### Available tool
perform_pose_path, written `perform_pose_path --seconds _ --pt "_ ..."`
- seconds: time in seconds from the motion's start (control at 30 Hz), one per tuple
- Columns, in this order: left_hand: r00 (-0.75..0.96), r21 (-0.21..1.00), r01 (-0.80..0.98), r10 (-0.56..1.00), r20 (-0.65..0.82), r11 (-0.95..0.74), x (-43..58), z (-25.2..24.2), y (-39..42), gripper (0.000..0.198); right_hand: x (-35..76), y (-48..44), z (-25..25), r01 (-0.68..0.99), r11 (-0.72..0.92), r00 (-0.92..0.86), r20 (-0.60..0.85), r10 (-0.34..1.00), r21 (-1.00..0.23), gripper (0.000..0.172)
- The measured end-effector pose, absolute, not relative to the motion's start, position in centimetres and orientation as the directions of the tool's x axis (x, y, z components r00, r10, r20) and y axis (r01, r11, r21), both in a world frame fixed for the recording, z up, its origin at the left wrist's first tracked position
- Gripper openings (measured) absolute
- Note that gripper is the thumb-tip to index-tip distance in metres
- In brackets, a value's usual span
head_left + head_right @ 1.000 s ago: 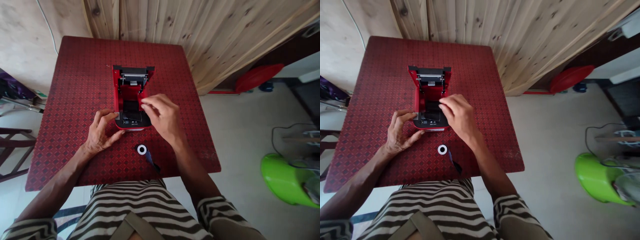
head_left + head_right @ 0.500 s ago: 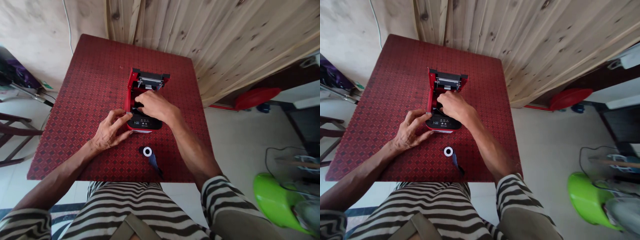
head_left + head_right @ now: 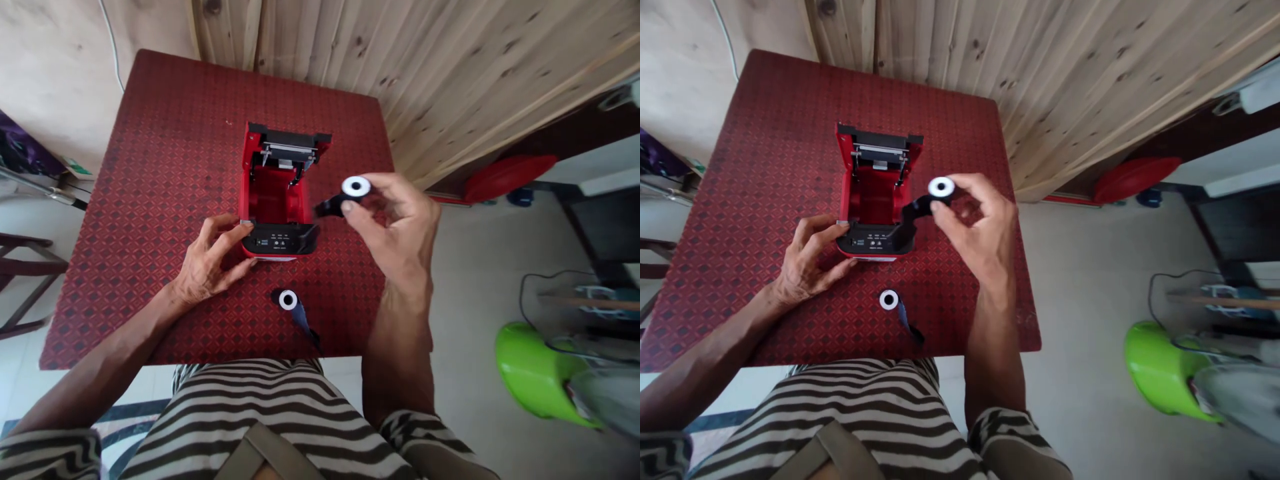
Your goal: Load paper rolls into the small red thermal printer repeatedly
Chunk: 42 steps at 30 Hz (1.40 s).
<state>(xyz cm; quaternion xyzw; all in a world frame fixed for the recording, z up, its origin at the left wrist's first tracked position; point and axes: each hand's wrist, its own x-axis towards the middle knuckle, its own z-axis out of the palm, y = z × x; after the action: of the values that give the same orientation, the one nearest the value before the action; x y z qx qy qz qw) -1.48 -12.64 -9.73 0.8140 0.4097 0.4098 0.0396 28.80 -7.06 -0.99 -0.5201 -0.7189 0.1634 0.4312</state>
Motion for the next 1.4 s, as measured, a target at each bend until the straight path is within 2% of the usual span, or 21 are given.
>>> perform_pose_path --seconds 0.07,0.13,0.3,0.43,0.5,0.6,0.67,0.7,0.77,0.8,0.9,0.97,1.0,1.1,1.2,1.33,1.4 --pt "0.317 0.394 0.643 0.696 0.644 -0.657 -1.4 -9.7 -12.6 0.066 31.1 -6.6 -4.3 0.5 0.339 0.061 0.422 0.904 -0.797 0.023" --pt "0.316 0.39 0.644 0.693 0.647 -0.658 -1.3 -9.7 -12.6 0.065 32.6 -6.2 -7.4 0.456 0.268 0.124 0.359 0.925 -0.849 0.024" --pt "0.319 0.389 0.642 0.692 0.648 -0.661 -1.4 -9.5 -12.5 0.066 33.4 -6.0 -11.6 0.545 0.191 0.119 0.3 0.946 -0.817 0.025" --pt "0.328 0.396 0.63 0.691 0.644 -0.668 -1.5 -9.3 -12.3 0.067 33.3 -5.9 -12.1 0.564 0.213 0.089 0.316 0.945 -0.798 0.028" --pt "0.332 0.403 0.625 0.695 0.637 -0.668 -1.6 -9.3 -12.3 0.067 33.4 -6.3 -12.0 0.577 0.211 0.079 0.312 0.947 -0.789 0.035" --pt "0.328 0.404 0.644 0.712 0.622 -0.65 -1.6 -9.4 -12.3 0.065 33.4 -8.2 -10.7 0.635 0.17 0.157 0.342 0.926 -0.753 0.045" --pt "0.321 0.412 0.647 0.72 0.616 -0.641 -1.6 -9.5 -12.4 0.065 33.0 -10.5 -9.2 0.684 0.146 0.239 0.408 0.881 -0.715 0.032" --pt "0.317 0.422 0.641 0.722 0.615 -0.641 -1.6 -9.5 -12.4 0.065 32.8 -11.7 -8.4 0.694 0.146 0.247 0.424 0.871 -0.705 0.019" --pt "0.315 0.433 0.623 0.716 0.623 -0.651 -1.5 -9.4 -12.4 0.066 32.0 -13.9 -6.9 0.634 0.191 0.058 0.292 0.955 -0.75 0.008" --pt "0.32 0.431 0.616 0.709 0.629 -0.66 -1.5 -9.3 -12.4 0.067 31.6 -14.7 -6.4 0.585 0.214 -0.097 0.194 0.976 -0.782 0.011" --pt "0.342 0.406 0.61 0.689 0.639 -0.68 -1.5 -9.2 -12.3 0.071 30.3 -15.4 -5.9 0.478 0.262 -0.489 -0.007 0.872 -0.839 0.042" --pt "0.35 0.404 0.613 0.691 0.632 -0.679 -1.5 -9.2 -12.3 0.071 29.4 -14.8 -6.2 0.452 0.301 -0.613 -0.047 0.789 -0.84 0.059" --pt "0.349 0.405 0.616 0.695 0.628 -0.676 -1.5 -9.2 -12.3 0.071 28.9 -14.5 -6.5 0.436 0.319 -0.66 -0.057 0.75 -0.841 0.061" --pt "0.336 0.414 0.632 0.713 0.615 -0.655 -1.5 -9.3 -12.5 0.068 27.7 -13.7 -7.2 0.392 0.341 -0.746 -0.077 0.662 -0.854 0.047" --pt "0.323 0.413 0.66 0.734 0.598 -0.627 -1.5 -9.4 -12.7 0.066 27.3 -13.9 -6.3 0.366 0.363 -0.752 -0.043 0.658 -0.857 0.03" --pt "0.329 0.423 0.678 0.762 0.557 -0.602 -1.6 -9.7 -12.8 0.066 28.2 -14.0 -1.3 0.37 0.431 -0.734 0.025 0.678 -0.823 0.034" --pt "0.325 0.432 0.673 0.764 0.557 -0.601 -1.6 -9.8 -12.8 0.065 28.4 -13.0 1.2 0.449 0.499 -0.676 0.084 0.732 -0.741 0.04"
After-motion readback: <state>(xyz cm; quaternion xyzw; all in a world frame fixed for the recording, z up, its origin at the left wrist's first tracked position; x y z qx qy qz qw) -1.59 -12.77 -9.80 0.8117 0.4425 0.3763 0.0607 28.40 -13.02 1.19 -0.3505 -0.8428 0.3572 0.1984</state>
